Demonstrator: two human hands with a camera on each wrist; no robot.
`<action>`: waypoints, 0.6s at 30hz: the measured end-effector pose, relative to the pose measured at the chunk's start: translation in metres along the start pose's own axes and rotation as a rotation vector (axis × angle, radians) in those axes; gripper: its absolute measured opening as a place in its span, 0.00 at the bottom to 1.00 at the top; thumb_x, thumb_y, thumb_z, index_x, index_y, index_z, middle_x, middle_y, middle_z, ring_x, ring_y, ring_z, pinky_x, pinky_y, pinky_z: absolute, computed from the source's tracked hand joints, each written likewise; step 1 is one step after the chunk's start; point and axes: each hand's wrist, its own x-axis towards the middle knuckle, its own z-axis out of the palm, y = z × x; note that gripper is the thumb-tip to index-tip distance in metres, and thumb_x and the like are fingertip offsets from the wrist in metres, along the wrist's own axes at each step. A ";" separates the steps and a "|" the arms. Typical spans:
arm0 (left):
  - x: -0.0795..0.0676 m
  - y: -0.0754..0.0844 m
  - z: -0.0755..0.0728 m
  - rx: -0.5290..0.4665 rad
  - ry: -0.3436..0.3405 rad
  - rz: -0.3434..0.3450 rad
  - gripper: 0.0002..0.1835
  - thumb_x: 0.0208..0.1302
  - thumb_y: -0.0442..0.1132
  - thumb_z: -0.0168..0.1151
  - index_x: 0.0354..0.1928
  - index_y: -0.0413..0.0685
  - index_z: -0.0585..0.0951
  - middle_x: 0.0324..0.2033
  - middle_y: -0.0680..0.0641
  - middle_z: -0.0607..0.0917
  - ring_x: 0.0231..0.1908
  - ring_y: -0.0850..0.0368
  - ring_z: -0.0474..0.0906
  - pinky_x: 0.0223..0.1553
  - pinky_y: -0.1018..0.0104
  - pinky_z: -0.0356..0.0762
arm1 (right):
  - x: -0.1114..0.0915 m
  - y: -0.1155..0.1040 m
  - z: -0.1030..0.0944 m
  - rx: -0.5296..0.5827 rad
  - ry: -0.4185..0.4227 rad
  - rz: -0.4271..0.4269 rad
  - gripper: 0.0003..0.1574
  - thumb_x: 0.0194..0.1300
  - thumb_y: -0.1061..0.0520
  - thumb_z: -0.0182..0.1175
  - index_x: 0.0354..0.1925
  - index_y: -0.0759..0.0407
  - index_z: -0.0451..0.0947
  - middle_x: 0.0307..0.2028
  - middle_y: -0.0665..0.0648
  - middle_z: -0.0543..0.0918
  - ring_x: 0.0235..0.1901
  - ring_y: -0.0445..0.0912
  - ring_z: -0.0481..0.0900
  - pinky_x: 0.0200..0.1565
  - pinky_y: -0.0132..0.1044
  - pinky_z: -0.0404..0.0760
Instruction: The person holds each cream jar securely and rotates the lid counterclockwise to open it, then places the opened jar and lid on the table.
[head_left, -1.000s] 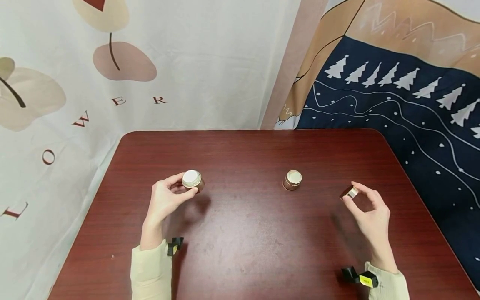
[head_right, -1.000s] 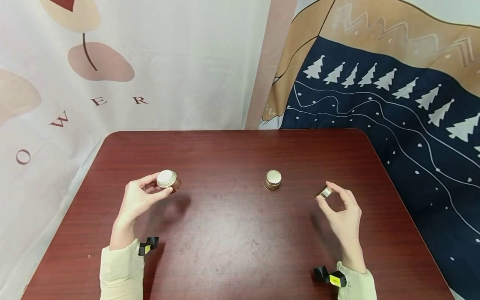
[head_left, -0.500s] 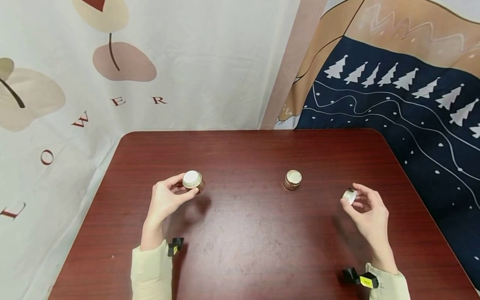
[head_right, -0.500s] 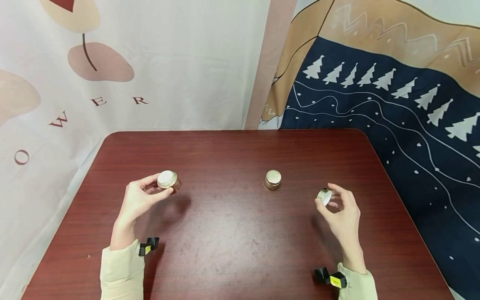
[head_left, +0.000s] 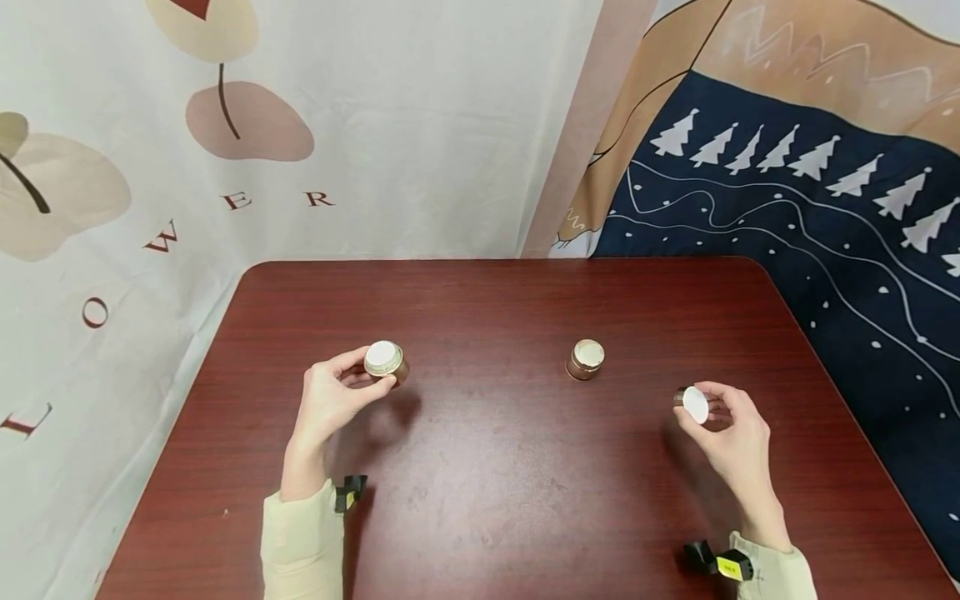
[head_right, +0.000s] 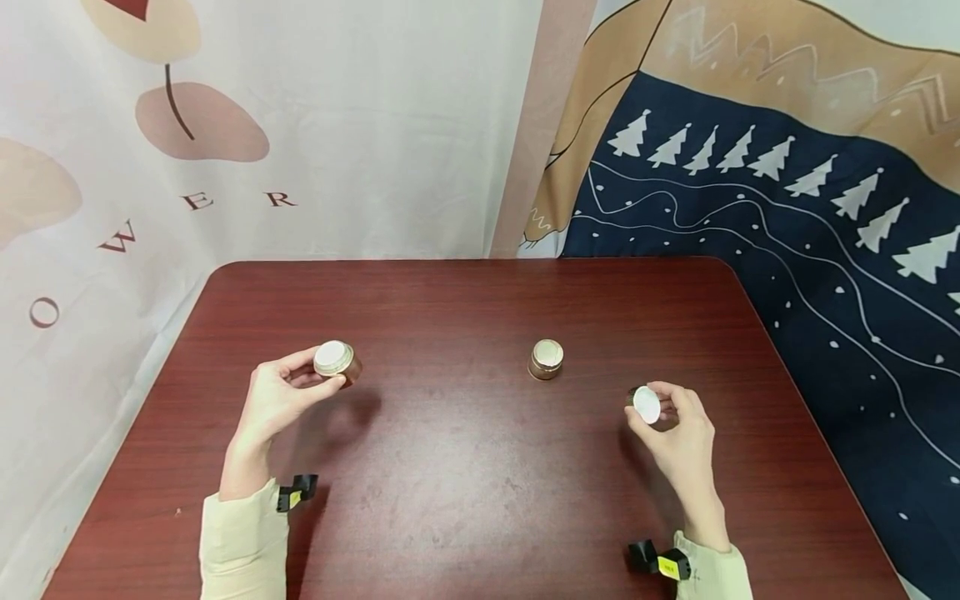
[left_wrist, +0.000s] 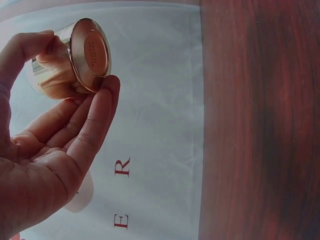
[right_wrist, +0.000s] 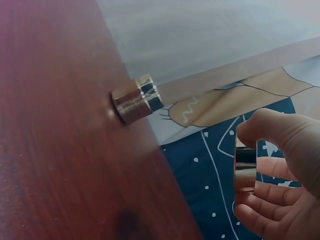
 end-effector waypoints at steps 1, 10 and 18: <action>0.000 0.000 0.000 -0.001 -0.002 -0.004 0.27 0.44 0.30 0.74 0.50 0.31 0.79 0.40 0.34 0.83 0.30 0.70 0.79 0.36 0.80 0.78 | -0.001 0.001 0.001 -0.014 -0.007 0.002 0.27 0.39 0.69 0.73 0.42 0.68 0.77 0.31 0.57 0.76 0.30 0.31 0.70 0.31 0.13 0.69; 0.000 0.000 0.001 -0.002 -0.004 -0.001 0.27 0.44 0.29 0.74 0.50 0.31 0.79 0.41 0.34 0.83 0.30 0.71 0.78 0.36 0.80 0.78 | -0.008 0.012 0.009 -0.088 -0.043 -0.037 0.25 0.38 0.65 0.75 0.39 0.66 0.78 0.30 0.59 0.76 0.28 0.38 0.70 0.28 0.13 0.66; 0.000 0.000 0.000 0.004 -0.012 -0.011 0.27 0.44 0.30 0.73 0.51 0.31 0.79 0.41 0.34 0.82 0.31 0.71 0.78 0.36 0.80 0.78 | -0.011 0.021 0.016 -0.098 -0.090 -0.014 0.25 0.39 0.65 0.75 0.38 0.67 0.77 0.29 0.59 0.75 0.28 0.35 0.69 0.28 0.12 0.68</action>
